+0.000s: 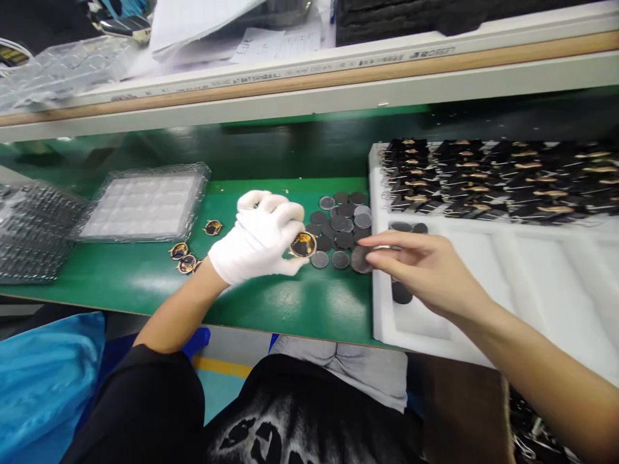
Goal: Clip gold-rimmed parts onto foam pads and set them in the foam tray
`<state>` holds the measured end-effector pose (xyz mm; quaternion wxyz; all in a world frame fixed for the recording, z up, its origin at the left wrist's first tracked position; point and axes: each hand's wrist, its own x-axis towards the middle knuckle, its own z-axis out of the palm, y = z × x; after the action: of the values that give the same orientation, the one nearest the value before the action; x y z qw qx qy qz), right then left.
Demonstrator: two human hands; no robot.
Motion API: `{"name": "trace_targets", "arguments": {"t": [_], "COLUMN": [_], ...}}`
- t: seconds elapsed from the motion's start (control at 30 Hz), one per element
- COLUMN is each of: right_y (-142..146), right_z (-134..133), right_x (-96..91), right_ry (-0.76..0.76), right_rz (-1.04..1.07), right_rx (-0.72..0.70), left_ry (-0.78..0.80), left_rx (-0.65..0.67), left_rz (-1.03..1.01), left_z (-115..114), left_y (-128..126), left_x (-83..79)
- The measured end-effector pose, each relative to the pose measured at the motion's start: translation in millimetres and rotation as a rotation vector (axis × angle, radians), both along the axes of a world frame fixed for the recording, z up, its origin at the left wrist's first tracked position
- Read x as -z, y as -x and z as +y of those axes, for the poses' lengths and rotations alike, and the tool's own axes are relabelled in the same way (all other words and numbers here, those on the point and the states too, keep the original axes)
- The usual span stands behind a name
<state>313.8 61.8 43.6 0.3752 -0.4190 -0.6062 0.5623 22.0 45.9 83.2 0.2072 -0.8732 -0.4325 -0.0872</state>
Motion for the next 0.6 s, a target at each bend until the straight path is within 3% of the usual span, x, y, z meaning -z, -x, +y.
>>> {"name": "trace_targets", "arguments": {"t": [0.13,0.23,0.43,0.5,0.6], "right_y": [24.1,28.2,25.2,20.4,13.4], "right_z": [8.3,11.0,16.8,20.0,26.2], "right_x": [1.2,11.8,26.9,27.6,26.2], "right_ry": [0.017,0.007,0.241,0.288,0.447], "right_rz": [0.12,0.098,0.152,0.217,0.396], "right_rx": [0.029,0.081,-0.128,-0.076,0.042], "left_ry": [-0.087,-0.069,0.035,0.073,0.107], "left_rx": [0.202,0.239,0.226,0.146,-0.192], "left_rz": [0.025,0.045,0.066,0.031,-0.017], "left_z": [13.5,18.3,20.6,24.5,33.0], "left_y": [-37.5,-49.8,-55.6,-41.6,-3.8], "left_x": [-0.3,4.9,15.4,11.3,-2.3]}}
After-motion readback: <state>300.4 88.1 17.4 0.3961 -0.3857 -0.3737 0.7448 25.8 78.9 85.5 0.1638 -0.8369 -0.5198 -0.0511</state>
